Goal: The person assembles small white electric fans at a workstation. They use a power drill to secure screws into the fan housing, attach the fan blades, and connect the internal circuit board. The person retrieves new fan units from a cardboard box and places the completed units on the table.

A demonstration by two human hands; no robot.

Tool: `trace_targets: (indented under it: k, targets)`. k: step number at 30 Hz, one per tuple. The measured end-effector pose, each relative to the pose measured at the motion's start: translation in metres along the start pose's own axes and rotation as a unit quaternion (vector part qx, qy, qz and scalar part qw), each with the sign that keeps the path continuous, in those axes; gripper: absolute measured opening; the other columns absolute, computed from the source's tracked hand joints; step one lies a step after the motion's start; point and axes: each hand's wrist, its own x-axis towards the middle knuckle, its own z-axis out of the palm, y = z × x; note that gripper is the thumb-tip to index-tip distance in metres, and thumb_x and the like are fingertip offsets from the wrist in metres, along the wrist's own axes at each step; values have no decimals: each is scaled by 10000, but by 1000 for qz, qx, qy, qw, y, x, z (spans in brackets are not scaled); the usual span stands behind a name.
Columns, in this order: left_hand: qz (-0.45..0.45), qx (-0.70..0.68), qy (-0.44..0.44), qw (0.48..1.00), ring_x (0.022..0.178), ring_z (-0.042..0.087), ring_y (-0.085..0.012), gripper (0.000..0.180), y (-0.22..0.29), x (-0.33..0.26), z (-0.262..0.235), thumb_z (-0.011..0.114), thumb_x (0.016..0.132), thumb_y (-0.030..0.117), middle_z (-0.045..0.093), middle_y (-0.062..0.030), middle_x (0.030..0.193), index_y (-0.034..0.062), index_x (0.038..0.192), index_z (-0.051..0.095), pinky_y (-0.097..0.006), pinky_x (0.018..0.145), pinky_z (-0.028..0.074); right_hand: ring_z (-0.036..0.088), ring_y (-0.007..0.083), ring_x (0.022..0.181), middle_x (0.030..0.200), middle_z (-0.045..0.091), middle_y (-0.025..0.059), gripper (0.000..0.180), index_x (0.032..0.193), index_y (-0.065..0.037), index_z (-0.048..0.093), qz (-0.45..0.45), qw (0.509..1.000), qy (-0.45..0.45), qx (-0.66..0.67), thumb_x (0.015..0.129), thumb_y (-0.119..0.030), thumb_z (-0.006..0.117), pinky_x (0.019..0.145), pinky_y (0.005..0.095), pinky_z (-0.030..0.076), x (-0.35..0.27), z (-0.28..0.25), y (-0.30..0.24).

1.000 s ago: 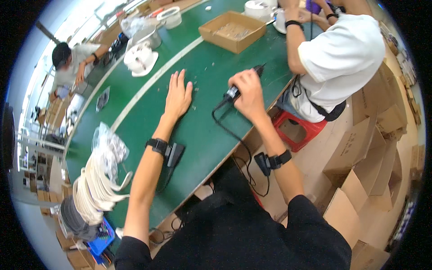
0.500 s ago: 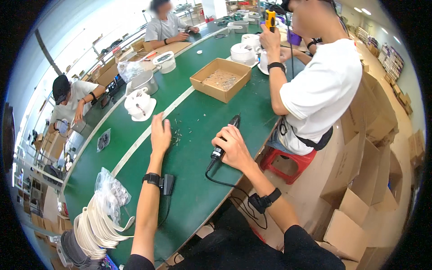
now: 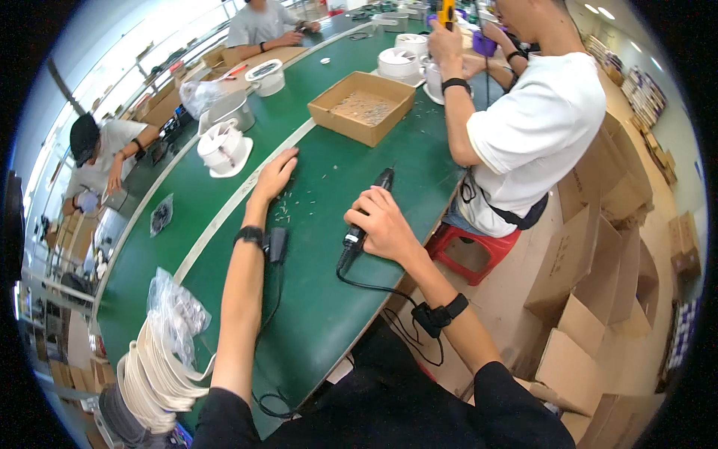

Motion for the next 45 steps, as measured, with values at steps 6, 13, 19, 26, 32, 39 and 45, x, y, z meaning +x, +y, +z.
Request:
trace_targets:
  k: [6,13,19,26,32,39,45]
  targets:
    - [10,-126,-68,990,1282,636,-305,355,48,-28,13,649,983,216,674,-167,1364,73,1304,697,-386,1107,468,576,307,1041,929,592,80,293,895,-73,622,6,1000,-2,-20,629,20,705,1082,488,440,-8,-6,8]
    - [119,17,-100,988,1472,440,-323,449,75,1,28,606,1013,284,539,-185,1519,56,1399,612,-429,1210,354,578,326,1059,941,584,97,282,889,-67,618,3,1000,13,-4,635,28,698,1077,497,443,-2,-1,6]
    - [108,-41,-157,981,1319,605,-315,303,101,-16,23,629,998,217,694,-144,1325,38,1223,727,-432,1173,411,578,331,1059,941,591,102,272,880,-66,616,8,1000,6,-4,639,35,691,1079,501,438,-5,-2,8]
    - [-94,50,42,993,1470,414,-370,682,79,-90,-9,614,1011,350,420,-253,1583,21,1562,384,-436,1212,321,588,318,1006,898,578,87,220,851,-57,601,6,1000,26,13,666,5,702,1005,476,464,-2,-1,7]
    - [-112,200,-3,973,1506,314,-443,933,121,-70,33,655,927,571,326,-309,1608,33,1598,292,-485,1242,270,585,323,1040,920,598,89,261,880,-67,625,32,999,-1,14,653,49,684,1061,509,445,-6,0,9]
    - [-83,137,66,985,1416,469,-404,530,88,-8,72,534,1016,230,502,-263,1509,16,1496,464,-474,1172,394,588,305,982,889,569,84,226,845,-49,603,15,1000,10,6,656,22,705,1008,485,466,-4,-2,9]
    - [-122,-10,111,986,1374,526,-379,549,83,4,61,528,1002,143,521,-278,1481,-1,1521,422,-430,1135,438,585,332,1033,927,595,94,251,878,-60,634,18,1000,-21,8,655,48,675,1063,499,449,-5,0,12]
